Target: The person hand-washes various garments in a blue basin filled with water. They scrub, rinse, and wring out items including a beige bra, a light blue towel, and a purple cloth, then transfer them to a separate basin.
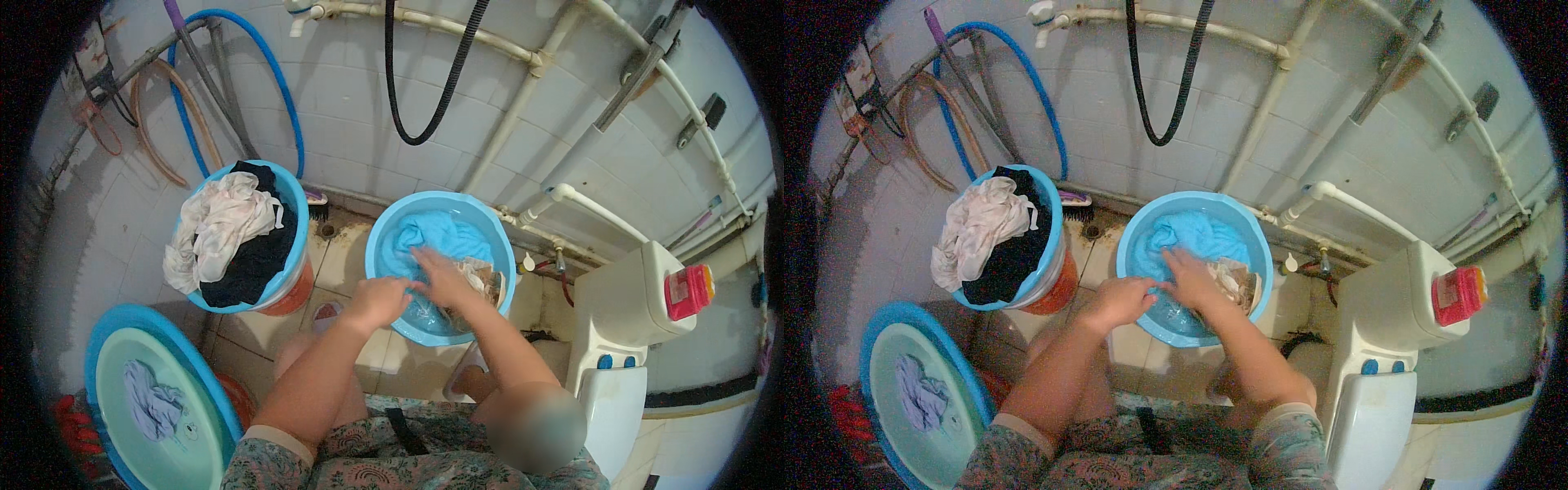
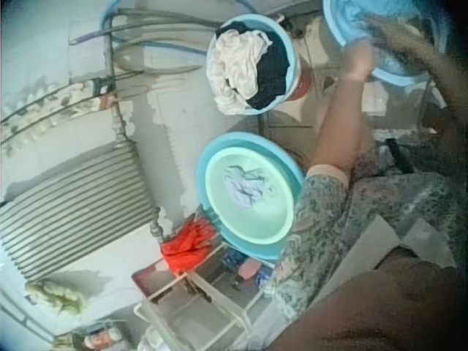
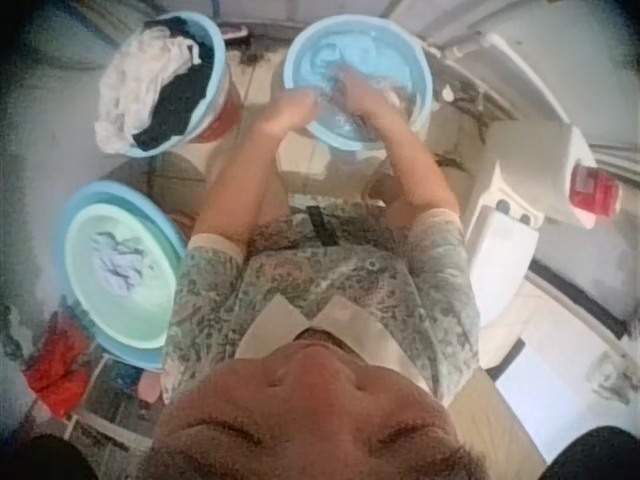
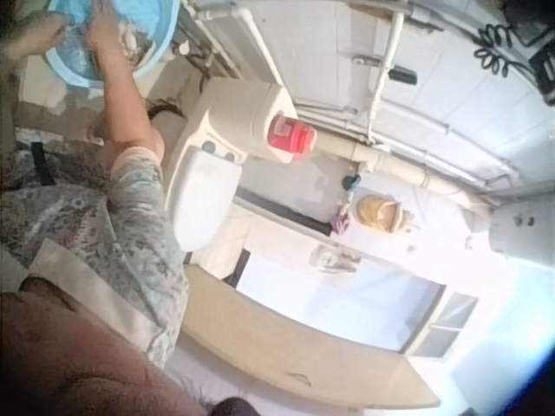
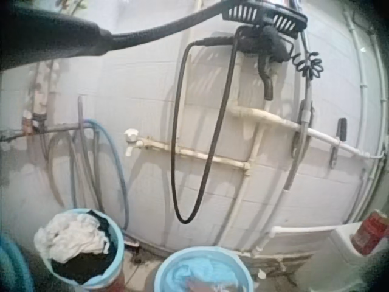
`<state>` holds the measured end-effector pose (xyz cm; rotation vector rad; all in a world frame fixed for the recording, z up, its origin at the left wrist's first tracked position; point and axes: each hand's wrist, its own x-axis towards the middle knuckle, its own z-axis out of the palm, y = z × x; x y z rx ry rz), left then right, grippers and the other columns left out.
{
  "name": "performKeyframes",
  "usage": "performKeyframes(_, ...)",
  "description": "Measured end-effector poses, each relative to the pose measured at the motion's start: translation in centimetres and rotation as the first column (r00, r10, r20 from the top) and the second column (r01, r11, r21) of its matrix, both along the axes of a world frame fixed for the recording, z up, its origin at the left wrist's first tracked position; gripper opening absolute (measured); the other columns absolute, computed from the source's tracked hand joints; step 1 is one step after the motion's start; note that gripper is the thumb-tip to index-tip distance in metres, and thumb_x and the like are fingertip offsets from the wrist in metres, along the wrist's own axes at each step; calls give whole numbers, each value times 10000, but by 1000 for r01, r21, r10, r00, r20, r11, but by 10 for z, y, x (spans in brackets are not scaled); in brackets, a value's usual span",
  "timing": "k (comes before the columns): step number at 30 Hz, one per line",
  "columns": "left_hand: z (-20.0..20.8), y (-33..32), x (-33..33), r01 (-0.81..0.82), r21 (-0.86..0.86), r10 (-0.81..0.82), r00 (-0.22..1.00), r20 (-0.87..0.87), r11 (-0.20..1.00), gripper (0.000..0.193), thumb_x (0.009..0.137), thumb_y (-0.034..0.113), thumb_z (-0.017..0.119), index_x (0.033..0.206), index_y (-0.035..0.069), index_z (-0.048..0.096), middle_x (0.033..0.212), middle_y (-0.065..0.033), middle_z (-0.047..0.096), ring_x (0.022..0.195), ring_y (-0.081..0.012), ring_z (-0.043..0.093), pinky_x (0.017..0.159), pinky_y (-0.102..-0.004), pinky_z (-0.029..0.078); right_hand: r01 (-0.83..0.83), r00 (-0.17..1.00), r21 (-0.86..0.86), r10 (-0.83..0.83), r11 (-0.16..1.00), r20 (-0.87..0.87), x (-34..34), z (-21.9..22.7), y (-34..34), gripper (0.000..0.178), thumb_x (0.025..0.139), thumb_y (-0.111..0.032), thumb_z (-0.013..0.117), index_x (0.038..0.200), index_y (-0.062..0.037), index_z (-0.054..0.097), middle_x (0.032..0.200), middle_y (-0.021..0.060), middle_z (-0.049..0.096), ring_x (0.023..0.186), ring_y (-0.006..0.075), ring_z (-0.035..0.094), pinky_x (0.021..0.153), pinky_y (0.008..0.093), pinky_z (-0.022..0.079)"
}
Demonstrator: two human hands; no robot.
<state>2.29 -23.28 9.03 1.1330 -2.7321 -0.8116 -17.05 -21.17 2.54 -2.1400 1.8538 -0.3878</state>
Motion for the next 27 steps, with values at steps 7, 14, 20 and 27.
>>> performKeyframes(7,10,3,-10,-23,7,22,995,97,1000,291,834,281,509,1042,85,568,917,-132,624,850,-324,598,732,-455,465,157,950,345,-47,925,-307,24,-92,-4,465,782,-242,577,1213,-92,486,1321,182,378,1216,308,375,999,443,295)
performKeyframes(14,1,1,-12,-56,-1,55,994,93,998,304,833,294,513,1055,95,573,948,-126,626,868,-319,597,749,-447,466,150,979,385,-82,911,-187,23,-37,-5,301,846,-241,450,1026,-30,566,960,157,618,862,293,598,760,419,458)
performKeyframes(20,-6,-7,-7,-127,61,118,984,133,990,331,825,303,517,1088,112,578,990,-110,626,892,-297,599,770,-422,469,338,377,208,-335,918,863,-19,84,9,283,876,-216,403,761,-4,549,639,122,590,527,180,539,597,292,454)
performKeyframes(27,-11,3,-4,-163,99,162,987,17,982,333,825,286,524,1099,103,572,983,-113,627,916,-290,591,795,-395,460,443,122,134,-207,887,971,-30,177,40,191,920,-176,404,874,-37,527,723,46,586,609,121,527,606,255,448)
